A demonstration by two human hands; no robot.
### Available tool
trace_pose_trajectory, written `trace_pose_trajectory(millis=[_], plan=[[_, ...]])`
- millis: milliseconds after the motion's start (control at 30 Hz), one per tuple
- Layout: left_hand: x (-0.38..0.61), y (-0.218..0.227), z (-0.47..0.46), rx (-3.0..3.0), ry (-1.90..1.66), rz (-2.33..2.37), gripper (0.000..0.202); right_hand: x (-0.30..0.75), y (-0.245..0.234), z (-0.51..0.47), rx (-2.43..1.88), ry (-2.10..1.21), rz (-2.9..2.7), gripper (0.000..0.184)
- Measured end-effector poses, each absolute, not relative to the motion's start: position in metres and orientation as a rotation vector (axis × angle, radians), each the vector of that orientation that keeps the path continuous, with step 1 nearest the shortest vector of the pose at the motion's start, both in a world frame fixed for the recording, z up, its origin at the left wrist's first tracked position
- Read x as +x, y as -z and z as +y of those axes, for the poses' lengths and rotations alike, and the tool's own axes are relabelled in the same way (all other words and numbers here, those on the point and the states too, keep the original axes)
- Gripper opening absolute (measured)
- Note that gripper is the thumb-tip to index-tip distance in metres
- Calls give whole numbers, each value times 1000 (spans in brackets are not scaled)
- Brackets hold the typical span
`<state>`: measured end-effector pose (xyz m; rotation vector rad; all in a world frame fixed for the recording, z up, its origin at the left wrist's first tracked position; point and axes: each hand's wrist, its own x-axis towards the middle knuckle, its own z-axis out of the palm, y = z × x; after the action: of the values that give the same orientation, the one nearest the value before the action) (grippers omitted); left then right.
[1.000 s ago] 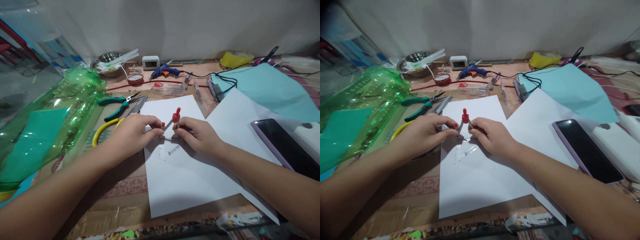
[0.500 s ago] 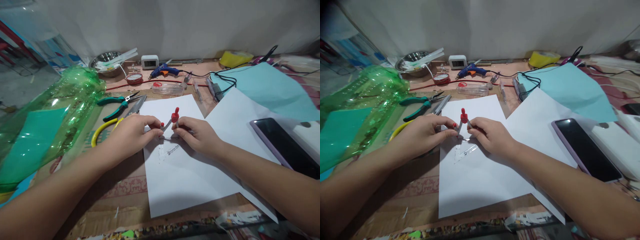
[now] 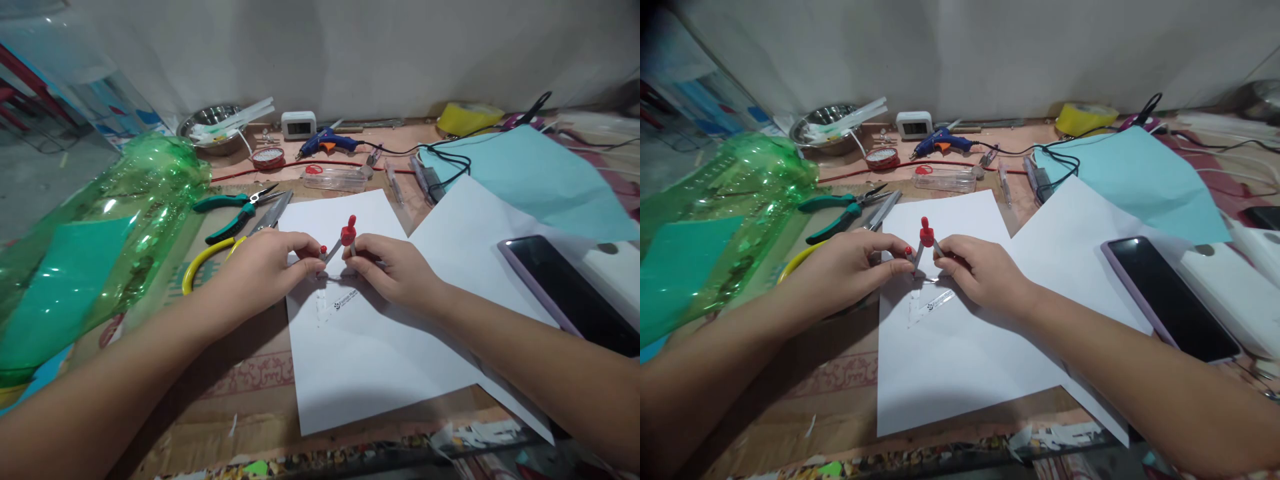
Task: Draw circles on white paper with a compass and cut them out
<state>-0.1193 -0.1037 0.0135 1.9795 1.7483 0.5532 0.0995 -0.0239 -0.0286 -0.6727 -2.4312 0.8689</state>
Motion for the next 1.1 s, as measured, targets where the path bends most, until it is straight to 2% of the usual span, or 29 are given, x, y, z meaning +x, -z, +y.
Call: trace_pose_trajectory(millis=[300, 667, 1100], plan=[[-123, -16, -103, 2066, -497, 1693, 24, 102, 29, -23, -670, -883, -2421, 15], [-126, -5, -98, 1858, -710, 1716, 39, 100, 28, -25, -698, -929, -2406, 14], [-127, 4, -94, 1712, -726, 1707, 39, 101, 28, -24, -711, -953, -2425, 15]])
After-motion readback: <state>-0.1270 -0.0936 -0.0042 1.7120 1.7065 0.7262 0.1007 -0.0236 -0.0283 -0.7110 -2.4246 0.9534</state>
